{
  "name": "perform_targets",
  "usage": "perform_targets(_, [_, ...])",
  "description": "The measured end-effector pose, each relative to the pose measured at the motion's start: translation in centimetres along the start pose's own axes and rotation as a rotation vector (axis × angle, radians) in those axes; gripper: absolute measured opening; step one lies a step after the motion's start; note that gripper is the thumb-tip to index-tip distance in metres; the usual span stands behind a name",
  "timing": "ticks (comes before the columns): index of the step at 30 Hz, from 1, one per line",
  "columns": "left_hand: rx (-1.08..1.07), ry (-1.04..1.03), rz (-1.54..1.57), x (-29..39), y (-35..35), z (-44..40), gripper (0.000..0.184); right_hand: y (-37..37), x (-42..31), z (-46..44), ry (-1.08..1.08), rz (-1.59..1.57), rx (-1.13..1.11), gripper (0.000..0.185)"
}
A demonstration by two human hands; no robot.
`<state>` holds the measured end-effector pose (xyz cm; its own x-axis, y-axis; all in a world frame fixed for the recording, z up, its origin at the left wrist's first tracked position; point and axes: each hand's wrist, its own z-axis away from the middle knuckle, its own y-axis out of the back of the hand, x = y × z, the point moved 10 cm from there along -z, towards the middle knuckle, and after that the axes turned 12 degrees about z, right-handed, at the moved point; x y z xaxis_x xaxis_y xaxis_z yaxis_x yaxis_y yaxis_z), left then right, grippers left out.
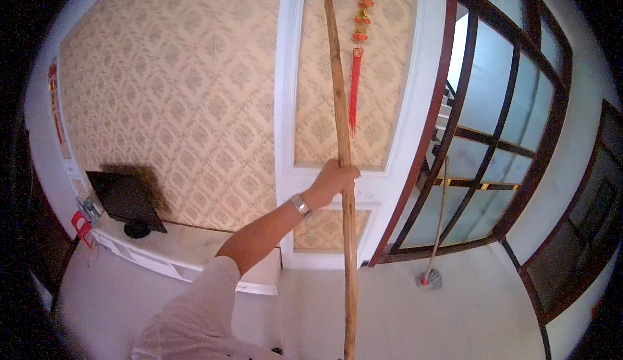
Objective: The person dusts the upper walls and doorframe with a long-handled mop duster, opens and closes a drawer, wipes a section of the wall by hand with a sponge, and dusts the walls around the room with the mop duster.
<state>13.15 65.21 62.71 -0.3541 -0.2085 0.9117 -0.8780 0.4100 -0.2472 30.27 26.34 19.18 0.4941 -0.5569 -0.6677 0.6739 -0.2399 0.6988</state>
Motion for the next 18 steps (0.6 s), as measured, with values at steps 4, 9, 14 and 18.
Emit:
perform_targets(4, [-0.051,-0.091,-0.029,3.5,0.7,-1.8,0.023,-0.8,-4.7,-1.0,0.074,-0.118,0.069,0.037])
perform_targets(9, [0.018,-0.204,-0.126,7.3,1.9,-1.8,0.018,-4.2,-6.2,-1.7,0.066,-0.180,0.159,0.031])
perform_targets(14, [0.025,-0.301,-0.326,12.4,3.0,0.3,0.017,-6.7,-10.3,-1.3,0.191,-0.236,0.095,0.028])
perform_targets(18, [0.037,-0.411,-0.209,15.5,5.4,0.0,0.023,-6.0,-21.0,1.4,0.324,-0.362,-0.024,0.030])
